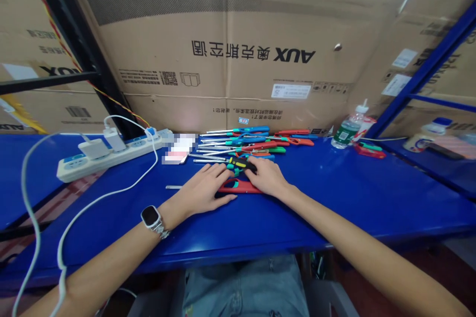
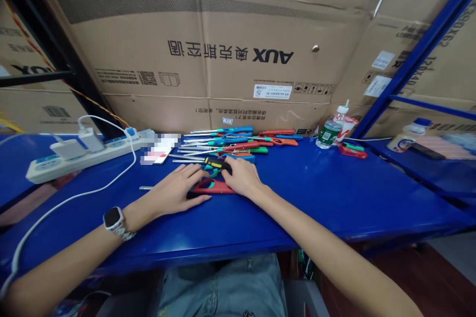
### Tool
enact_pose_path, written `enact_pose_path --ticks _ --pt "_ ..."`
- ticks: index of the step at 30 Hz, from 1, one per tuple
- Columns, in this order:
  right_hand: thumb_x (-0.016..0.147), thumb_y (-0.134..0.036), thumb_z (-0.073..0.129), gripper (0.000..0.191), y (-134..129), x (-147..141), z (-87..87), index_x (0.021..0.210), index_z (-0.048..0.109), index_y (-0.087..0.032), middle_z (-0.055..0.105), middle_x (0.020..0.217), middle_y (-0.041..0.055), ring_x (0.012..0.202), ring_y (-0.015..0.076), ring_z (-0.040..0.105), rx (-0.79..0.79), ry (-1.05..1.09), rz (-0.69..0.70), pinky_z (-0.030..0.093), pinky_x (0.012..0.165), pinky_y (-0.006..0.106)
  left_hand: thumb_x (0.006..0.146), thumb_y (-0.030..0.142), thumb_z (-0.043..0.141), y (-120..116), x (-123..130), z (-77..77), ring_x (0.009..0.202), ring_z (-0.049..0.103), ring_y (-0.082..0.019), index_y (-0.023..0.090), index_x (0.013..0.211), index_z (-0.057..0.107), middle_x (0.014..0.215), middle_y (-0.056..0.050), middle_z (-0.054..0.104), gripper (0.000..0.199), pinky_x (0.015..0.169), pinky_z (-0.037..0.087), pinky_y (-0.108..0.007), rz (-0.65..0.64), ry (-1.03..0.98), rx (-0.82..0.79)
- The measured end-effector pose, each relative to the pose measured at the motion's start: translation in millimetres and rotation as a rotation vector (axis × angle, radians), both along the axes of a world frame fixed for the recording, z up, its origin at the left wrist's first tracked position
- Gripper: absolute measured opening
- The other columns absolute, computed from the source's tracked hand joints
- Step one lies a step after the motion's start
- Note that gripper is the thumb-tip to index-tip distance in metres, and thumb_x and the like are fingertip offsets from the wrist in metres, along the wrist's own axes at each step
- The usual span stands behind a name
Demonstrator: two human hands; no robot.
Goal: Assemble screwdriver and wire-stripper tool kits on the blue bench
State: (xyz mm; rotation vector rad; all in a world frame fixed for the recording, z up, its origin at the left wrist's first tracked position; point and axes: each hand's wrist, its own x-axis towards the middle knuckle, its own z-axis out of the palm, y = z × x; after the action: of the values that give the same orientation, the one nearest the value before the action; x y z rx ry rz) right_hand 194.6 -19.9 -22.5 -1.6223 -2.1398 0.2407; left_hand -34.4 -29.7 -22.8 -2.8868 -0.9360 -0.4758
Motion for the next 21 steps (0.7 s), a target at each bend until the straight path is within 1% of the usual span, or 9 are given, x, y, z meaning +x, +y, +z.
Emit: enact_pose_path --ticks 2,5,7,9,11,14,16,18,21 --pt "0.091 -0.037 0.059 0.015 2 3 2.7 0.090 0.063 -0.022 0.069 0.078 0.0034 0.069 0.0198 0.061 0.031 0.183 -0.016 0.035 0.060 0.028 0.096 0.054 0.055 -1 8 3.9 0.101 0.061 -0.029 0.016 0.117 0.061 0.111 -0.012 0.064 0.044 0.089 0.048 -0.045 -0.018 0.013 0.035" --pt "0.091 -0.048 0.058 0.027 9 9 11.8 0.086 0.059 -0.022 0.064 0.077 0.0013 0.070 0.0177 0.057 0.136 0.493 0.067 0.040 0.064 0.028 0.097 0.052 0.054 -1 29 11.6 0.100 0.061 -0.029 0.016 0.112 0.063 0.111 -0.012 0.064 0.040 0.091 0.047 -0.045 -0.057 0.037 0.056" --pt "0.092 -0.054 0.055 0.032 14 10 18.7 0.087 0.057 -0.022 0.059 0.075 0.0002 0.070 0.0168 0.055 0.188 0.645 0.094 0.042 0.065 0.028 0.097 0.048 0.054 2 48 15.4 0.098 0.062 -0.028 0.016 0.111 0.065 0.110 -0.012 0.065 0.036 0.093 0.047 -0.046 -0.083 0.054 0.060" --pt "0.092 -0.060 0.051 0.038 18 8 23.3 0.088 0.057 -0.023 0.055 0.072 -0.0005 0.068 0.0162 0.054 0.170 0.760 0.066 0.043 0.063 0.028 0.097 0.048 0.056 6 65 16.2 0.097 0.063 -0.027 0.016 0.107 0.066 0.107 -0.011 0.066 0.035 0.094 0.048 -0.045 -0.114 0.060 0.049" --pt "0.092 -0.068 0.046 0.047 20 5 24.1 0.089 0.059 -0.023 0.053 0.071 -0.0004 0.067 0.0158 0.054 0.151 0.832 0.034 0.044 0.061 0.027 0.098 0.046 0.056 9 75 13.9 0.096 0.064 -0.026 0.016 0.104 0.067 0.106 -0.010 0.067 0.032 0.094 0.048 -0.043 -0.153 0.057 0.020" --pt "0.089 -0.074 0.045 0.055 18 2 19.6 0.083 0.059 -0.022 0.049 0.065 -0.0013 0.062 0.0145 0.051 0.183 0.879 0.019 0.043 0.059 0.027 0.100 0.045 0.054 13 71 7.7 0.092 0.065 -0.024 0.016 0.102 0.067 0.103 -0.009 0.067 0.032 0.087 0.051 -0.039 -0.160 -0.005 -0.037" --pt "0.085 -0.076 0.052 0.055 14 4 15.9 0.079 0.057 -0.022 0.047 0.061 -0.0027 0.055 0.0128 0.047 0.175 0.912 0.033 0.041 0.054 0.027 0.101 0.046 0.052 13 60 4.5 0.089 0.064 -0.022 0.016 0.100 0.067 0.100 -0.009 0.067 0.033 0.081 0.052 -0.036 -0.135 -0.056 -0.078" --pt "0.080 -0.073 0.063 0.052 8 6 13.5 0.079 0.057 -0.022 0.049 0.060 -0.0034 0.049 0.0117 0.045 0.133 0.955 0.048 0.039 0.049 0.027 0.102 0.045 0.052 12 49 3.0 0.088 0.063 -0.021 0.016 0.098 0.066 0.098 -0.008 0.066 0.034 0.077 0.052 -0.035 -0.108 -0.088 -0.111" --pt "0.075 -0.069 0.072 0.049 0 9 12.6 0.084 0.059 -0.022 0.057 0.062 -0.0018 0.045 0.0134 0.051 0.058 1.006 0.063 0.038 0.042 0.027 0.102 0.046 0.052 11 40 2.0 0.089 0.063 -0.021 0.016 0.096 0.066 0.097 -0.007 0.064 0.033 0.077 0.052 -0.034 -0.090 -0.108 -0.138"
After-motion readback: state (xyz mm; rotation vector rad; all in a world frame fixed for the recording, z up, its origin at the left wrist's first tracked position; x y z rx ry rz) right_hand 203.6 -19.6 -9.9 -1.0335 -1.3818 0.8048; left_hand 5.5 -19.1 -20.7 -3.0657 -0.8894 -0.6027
